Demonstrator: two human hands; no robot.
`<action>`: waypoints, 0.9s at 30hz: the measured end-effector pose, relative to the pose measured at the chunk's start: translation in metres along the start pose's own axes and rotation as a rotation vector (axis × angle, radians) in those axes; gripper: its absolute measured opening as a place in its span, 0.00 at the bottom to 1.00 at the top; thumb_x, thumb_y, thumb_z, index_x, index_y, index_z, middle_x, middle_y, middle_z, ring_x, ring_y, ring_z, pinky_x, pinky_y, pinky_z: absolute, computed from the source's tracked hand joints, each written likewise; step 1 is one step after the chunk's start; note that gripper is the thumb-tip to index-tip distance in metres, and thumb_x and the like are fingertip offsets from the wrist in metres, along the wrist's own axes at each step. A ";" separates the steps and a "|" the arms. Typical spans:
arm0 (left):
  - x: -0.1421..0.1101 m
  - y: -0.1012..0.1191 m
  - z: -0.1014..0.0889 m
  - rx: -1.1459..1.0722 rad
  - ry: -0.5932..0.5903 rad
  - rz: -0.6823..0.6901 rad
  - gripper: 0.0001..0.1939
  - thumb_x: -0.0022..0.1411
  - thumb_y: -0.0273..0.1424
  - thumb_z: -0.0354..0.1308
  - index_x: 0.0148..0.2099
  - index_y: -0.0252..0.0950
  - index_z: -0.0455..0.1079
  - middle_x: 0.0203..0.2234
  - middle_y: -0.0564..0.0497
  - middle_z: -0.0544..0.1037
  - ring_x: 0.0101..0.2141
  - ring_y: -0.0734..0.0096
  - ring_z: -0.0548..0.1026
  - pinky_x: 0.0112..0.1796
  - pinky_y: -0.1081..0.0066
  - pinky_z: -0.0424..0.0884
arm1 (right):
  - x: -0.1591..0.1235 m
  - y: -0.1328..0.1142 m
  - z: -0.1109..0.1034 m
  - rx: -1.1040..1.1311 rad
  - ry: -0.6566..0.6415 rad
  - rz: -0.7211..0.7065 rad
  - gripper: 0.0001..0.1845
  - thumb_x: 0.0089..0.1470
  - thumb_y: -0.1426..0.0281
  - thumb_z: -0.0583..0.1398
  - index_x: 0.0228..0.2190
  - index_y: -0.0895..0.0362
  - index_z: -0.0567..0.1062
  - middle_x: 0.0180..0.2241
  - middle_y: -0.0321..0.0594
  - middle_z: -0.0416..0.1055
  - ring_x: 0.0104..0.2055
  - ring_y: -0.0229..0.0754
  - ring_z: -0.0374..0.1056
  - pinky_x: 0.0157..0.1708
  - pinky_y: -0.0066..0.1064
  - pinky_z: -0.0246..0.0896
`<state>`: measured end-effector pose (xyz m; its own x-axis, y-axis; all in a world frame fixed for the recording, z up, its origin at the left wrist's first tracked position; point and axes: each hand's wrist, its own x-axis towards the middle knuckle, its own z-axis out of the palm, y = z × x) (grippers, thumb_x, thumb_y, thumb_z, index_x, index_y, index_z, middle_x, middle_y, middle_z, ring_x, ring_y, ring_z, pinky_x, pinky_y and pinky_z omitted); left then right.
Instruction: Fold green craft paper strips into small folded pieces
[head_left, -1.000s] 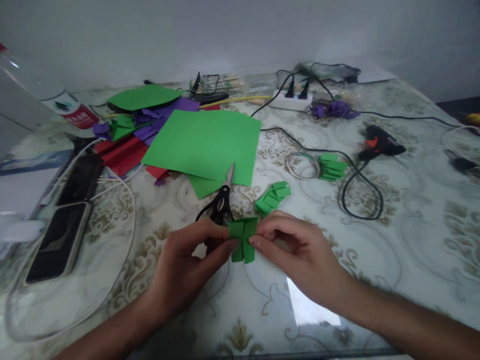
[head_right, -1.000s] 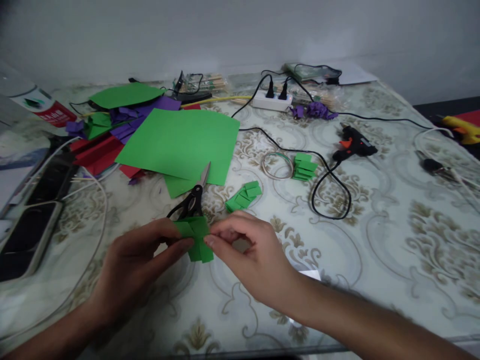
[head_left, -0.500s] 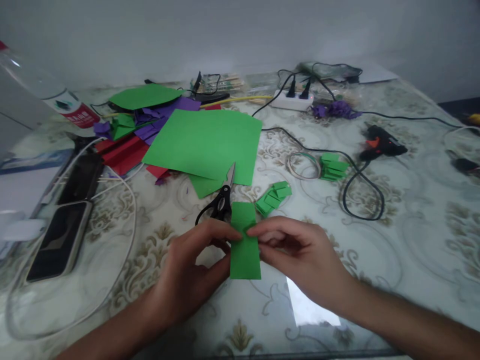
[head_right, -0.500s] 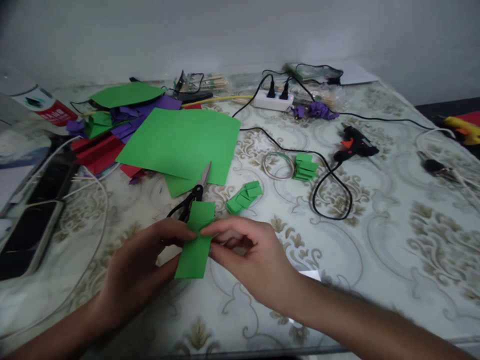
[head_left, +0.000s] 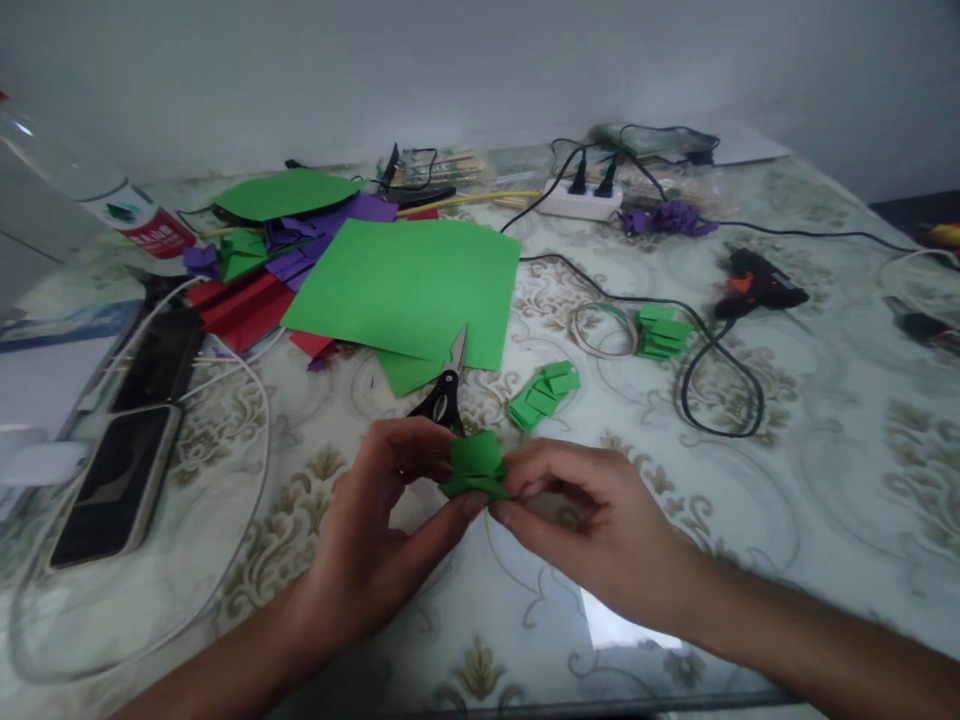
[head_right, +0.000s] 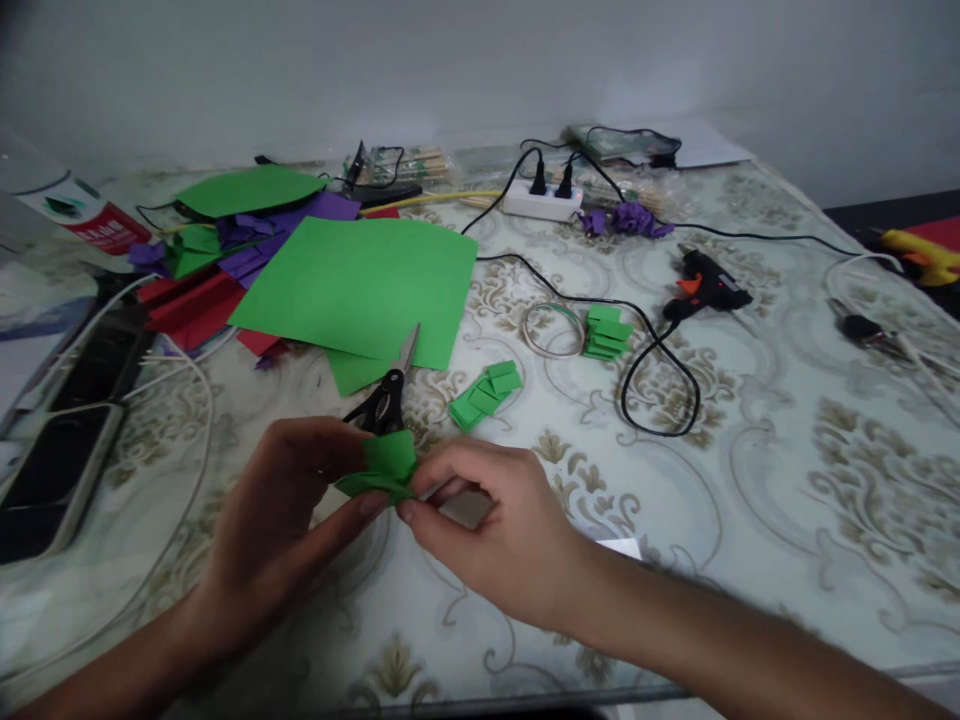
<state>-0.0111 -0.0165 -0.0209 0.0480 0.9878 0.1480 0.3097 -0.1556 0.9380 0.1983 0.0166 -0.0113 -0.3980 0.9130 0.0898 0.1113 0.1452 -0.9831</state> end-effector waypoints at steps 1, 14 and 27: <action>0.000 0.000 0.000 0.008 -0.001 -0.009 0.22 0.62 0.29 0.69 0.55 0.45 0.66 0.43 0.53 0.78 0.42 0.69 0.79 0.43 0.70 0.78 | 0.000 0.000 0.000 -0.013 -0.025 -0.002 0.05 0.54 0.77 0.67 0.29 0.56 0.77 0.30 0.35 0.77 0.32 0.35 0.74 0.34 0.25 0.71; 0.005 0.001 0.000 0.185 -0.214 -0.026 0.07 0.67 0.29 0.65 0.46 0.44 0.75 0.36 0.58 0.84 0.36 0.75 0.81 0.39 0.77 0.75 | -0.002 0.004 0.003 0.203 0.087 0.105 0.15 0.56 0.74 0.69 0.45 0.53 0.75 0.38 0.36 0.79 0.37 0.35 0.77 0.40 0.25 0.75; 0.007 0.004 -0.001 0.159 -0.205 -0.026 0.05 0.70 0.32 0.61 0.47 0.42 0.75 0.36 0.54 0.84 0.36 0.71 0.83 0.37 0.74 0.78 | 0.001 0.005 0.000 0.125 0.049 0.093 0.07 0.59 0.72 0.67 0.41 0.52 0.84 0.36 0.38 0.82 0.36 0.39 0.77 0.36 0.29 0.74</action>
<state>-0.0108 -0.0106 -0.0156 0.2245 0.9735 0.0430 0.4583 -0.1445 0.8770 0.1981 0.0187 -0.0164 -0.3460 0.9382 0.0025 0.0301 0.0138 -0.9995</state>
